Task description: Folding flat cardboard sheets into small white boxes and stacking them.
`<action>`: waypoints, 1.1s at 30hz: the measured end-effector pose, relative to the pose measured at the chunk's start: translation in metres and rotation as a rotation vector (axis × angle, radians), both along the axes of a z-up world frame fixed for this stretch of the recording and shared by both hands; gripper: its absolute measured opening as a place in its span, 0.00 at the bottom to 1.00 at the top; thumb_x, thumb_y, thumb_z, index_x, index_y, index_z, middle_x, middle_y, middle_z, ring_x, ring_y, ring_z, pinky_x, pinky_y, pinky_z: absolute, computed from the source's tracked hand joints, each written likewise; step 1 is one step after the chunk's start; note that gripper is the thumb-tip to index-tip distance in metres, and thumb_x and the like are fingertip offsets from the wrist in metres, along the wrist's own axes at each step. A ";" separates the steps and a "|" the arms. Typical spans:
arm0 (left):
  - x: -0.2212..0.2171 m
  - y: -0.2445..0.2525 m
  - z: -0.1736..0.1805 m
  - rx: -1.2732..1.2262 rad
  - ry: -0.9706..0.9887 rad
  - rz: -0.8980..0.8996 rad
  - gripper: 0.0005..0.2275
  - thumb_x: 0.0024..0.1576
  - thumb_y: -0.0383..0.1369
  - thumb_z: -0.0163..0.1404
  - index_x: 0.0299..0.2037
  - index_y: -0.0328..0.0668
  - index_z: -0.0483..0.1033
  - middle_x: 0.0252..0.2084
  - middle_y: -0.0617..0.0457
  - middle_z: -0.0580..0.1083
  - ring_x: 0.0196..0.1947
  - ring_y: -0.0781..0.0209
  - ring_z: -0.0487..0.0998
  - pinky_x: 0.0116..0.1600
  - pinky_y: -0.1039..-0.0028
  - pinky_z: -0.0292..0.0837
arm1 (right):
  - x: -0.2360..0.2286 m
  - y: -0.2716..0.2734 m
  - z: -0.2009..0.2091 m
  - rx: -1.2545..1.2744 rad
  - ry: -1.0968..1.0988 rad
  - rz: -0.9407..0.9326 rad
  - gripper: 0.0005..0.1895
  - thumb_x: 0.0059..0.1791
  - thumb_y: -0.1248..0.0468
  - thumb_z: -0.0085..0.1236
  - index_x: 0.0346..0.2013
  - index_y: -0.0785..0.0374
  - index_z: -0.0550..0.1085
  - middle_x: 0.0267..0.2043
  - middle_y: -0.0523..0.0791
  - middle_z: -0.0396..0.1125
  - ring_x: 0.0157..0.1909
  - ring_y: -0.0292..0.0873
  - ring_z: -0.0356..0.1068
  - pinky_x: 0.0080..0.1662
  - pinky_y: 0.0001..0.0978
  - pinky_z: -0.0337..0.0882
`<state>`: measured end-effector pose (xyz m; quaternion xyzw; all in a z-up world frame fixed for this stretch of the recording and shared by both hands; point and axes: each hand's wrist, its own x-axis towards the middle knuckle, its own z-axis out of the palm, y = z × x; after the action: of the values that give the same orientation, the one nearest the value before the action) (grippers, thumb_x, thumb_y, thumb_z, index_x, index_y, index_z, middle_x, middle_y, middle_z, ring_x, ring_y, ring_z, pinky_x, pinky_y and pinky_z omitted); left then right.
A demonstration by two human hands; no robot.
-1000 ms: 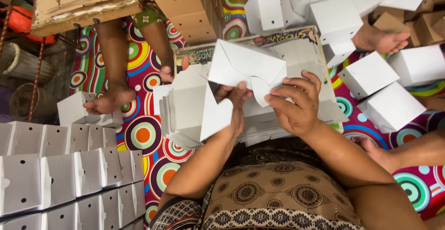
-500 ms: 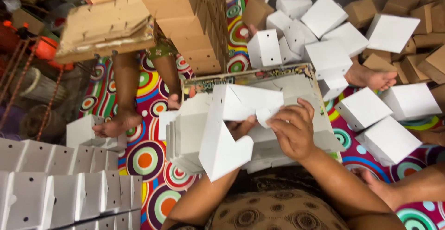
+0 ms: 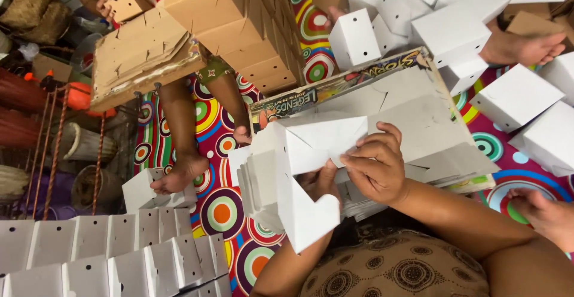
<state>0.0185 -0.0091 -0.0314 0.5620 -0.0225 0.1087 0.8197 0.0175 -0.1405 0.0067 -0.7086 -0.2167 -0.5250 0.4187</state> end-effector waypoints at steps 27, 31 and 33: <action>-0.028 0.089 0.036 0.958 -0.932 0.037 0.05 0.55 0.39 0.60 0.33 0.52 0.84 0.37 0.54 0.81 0.38 0.48 0.83 0.47 0.60 0.80 | -0.043 -0.063 0.004 0.256 1.064 -0.039 0.15 0.47 0.71 0.65 0.48 0.69 0.80 0.37 0.55 0.76 0.35 0.50 0.76 0.34 0.36 0.75; -0.003 0.098 0.065 1.126 -0.513 0.112 0.35 0.46 0.22 0.64 0.67 0.28 0.65 0.65 0.32 0.68 0.65 0.28 0.67 0.69 0.44 0.60 | -0.039 -0.078 -0.010 0.110 0.894 -0.181 0.15 0.43 0.74 0.72 0.44 0.73 0.79 0.37 0.58 0.73 0.39 0.59 0.76 0.37 0.40 0.78; 0.014 0.099 0.051 1.058 -0.292 0.005 0.33 0.54 0.19 0.57 0.70 0.24 0.59 0.65 0.23 0.66 0.64 0.23 0.66 0.67 0.41 0.61 | -0.031 -0.073 0.000 0.064 0.820 -0.123 0.27 0.41 0.78 0.68 0.55 0.78 0.75 0.50 0.64 0.70 0.49 0.67 0.73 0.47 0.50 0.78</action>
<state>0.0326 0.0896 0.0194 0.8765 -0.1861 0.1611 0.4136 -0.0132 -0.2140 0.0068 -0.8573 0.0269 -0.2296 0.4601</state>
